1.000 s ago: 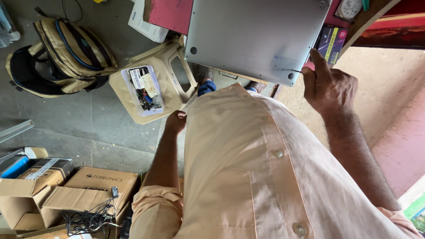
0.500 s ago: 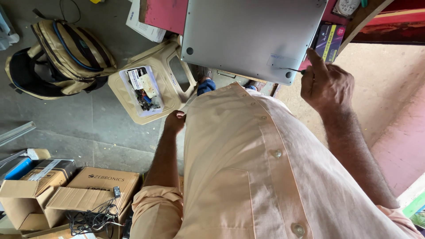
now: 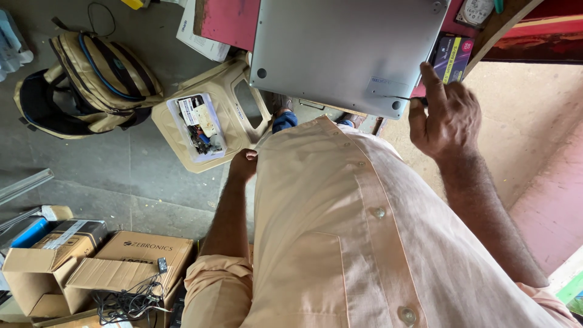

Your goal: The person removes a small panel from the back of a laptop and then uses a screwdriver to remove several screws from the casing.

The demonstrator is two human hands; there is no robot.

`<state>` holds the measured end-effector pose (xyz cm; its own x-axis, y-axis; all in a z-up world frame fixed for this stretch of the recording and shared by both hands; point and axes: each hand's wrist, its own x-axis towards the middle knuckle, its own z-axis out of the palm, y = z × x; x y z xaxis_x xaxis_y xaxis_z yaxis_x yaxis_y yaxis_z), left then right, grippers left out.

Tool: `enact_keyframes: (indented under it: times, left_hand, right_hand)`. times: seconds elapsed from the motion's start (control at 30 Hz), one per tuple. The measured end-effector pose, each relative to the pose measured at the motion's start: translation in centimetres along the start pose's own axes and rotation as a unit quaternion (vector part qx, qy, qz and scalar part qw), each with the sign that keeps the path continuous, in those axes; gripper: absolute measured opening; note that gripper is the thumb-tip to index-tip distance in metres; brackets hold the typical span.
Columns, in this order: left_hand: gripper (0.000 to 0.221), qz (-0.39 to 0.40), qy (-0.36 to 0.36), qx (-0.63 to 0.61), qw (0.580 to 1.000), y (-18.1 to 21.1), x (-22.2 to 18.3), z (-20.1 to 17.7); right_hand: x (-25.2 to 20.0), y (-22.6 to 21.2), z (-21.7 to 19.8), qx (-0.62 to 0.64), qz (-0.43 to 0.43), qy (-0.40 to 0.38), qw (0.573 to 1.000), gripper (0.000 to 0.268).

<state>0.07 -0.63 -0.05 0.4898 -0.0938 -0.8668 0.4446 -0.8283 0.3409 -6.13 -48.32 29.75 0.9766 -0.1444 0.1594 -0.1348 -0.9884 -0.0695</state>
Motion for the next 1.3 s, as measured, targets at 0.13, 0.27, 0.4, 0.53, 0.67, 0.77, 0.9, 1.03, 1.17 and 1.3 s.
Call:
enact_keyframes:
  times: [0.13, 0.27, 0.4, 0.53, 0.67, 0.77, 0.9, 1.03, 1.17, 1.3]
  left_hand:
    - [0.047, -0.017, -0.005, -0.008, 1.000, -0.1, -0.3, 0.0]
    - [0.045, -0.017, 0.001, 0.008, 1.000, -0.6, -0.2, -0.1]
    - [0.043, -0.034, -0.001, 0.011, 0.999, -0.3, -0.6, -0.2]
    - [0.042, -0.019, 0.003, 0.020, 1.000, -1.0, 0.2, 0.3]
    - [0.042, -0.016, 0.003, 0.008, 1.000, 0.2, -0.6, -0.2]
    - [0.044, -0.015, 0.001, 0.004, 1.000, 0.4, -0.9, -0.2]
    - [0.044, -0.001, 0.014, 0.018, 1.000, -0.6, 0.4, -0.3]
    - [0.044, 0.005, 0.019, 0.037, 0.999, -0.4, -0.2, -1.0]
    - [0.044, 0.028, 0.023, 0.065, 0.997, -0.8, 1.2, -1.3]
    - [0.043, 0.047, 0.022, 0.057, 0.997, 0.7, 0.6, -2.6]
  right_hand:
    - [-1.8, 2.1, 3.0, 0.020, 0.008, -0.028, 0.999, 0.032]
    - [0.4, 0.5, 0.2, 0.080, 0.012, -0.047, 0.996, 0.035]
    - [-0.5, 1.0, 1.2, 0.055, -0.003, -0.028, 0.998, 0.041]
    - [0.5, 0.3, 0.2, 0.084, 0.073, -0.093, 0.989, 0.038]
    - [-0.5, 1.0, 1.3, 0.086, 0.046, -0.078, 0.992, 0.032]
    - [-1.5, 1.6, 2.1, 0.081, 0.044, -0.080, 0.992, 0.033]
    - [-0.1, 0.4, 0.5, 0.091, 0.057, -0.074, 0.991, 0.036]
    - [-1.2, 0.9, 2.1, 0.079, 0.026, -0.047, 0.995, 0.031]
    - [0.0, 0.2, 0.4, 0.100, 0.060, -0.070, 0.991, 0.030]
    - [0.4, 0.0, -0.1, 0.091, 0.037, -0.032, 0.995, 0.030]
